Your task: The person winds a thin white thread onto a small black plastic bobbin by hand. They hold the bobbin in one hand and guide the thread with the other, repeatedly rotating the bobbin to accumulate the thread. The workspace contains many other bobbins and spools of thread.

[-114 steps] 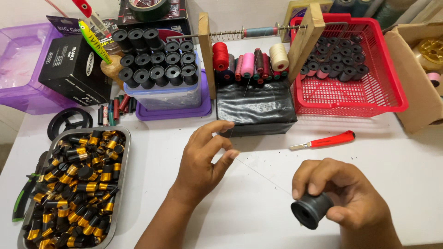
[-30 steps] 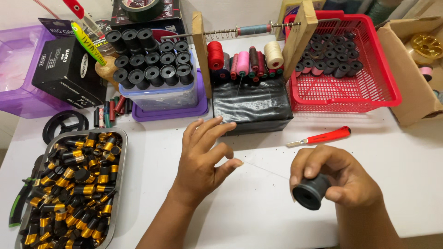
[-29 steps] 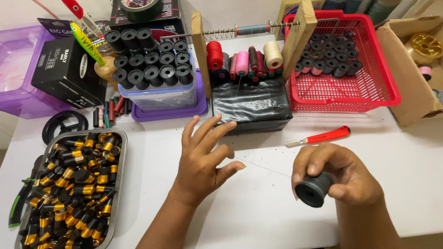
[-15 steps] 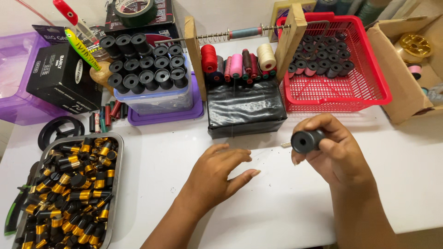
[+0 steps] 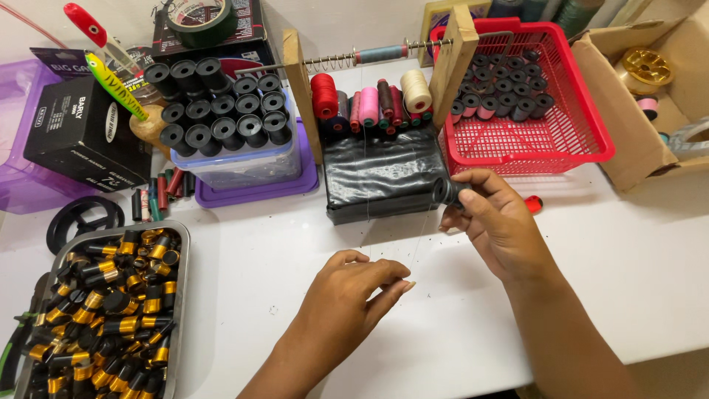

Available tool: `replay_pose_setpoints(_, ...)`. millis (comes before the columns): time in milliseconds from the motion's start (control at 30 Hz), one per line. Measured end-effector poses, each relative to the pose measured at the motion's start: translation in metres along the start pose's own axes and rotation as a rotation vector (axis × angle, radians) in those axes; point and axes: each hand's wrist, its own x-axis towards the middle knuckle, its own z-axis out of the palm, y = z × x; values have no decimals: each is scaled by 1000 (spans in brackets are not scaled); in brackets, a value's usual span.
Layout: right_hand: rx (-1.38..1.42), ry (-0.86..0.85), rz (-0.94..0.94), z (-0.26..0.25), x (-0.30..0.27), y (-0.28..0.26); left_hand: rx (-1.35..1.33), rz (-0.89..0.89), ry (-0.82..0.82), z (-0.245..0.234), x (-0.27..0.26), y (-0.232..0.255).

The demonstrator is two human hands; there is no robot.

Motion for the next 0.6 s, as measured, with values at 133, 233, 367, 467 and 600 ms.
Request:
replay_pose_setpoints(133,-62,37,38,4,2,7,-41,-41,-30,-15,2,10)
replay_pose_setpoints(233,-74,36,44,4,3,14,-76,-23,-5,-23,2,14)
replay_pose_setpoints(367,-129,17,69,11,2,20,-176,-79,-38,-37,3,23)
replay_pose_setpoints(467,-192,-15,80,20,-1,24,-229,-80,-45,-47,5,26)
replay_pose_setpoints(600,-314,-70,126,33,-9,26,-236,-47,52,-55,4,22)
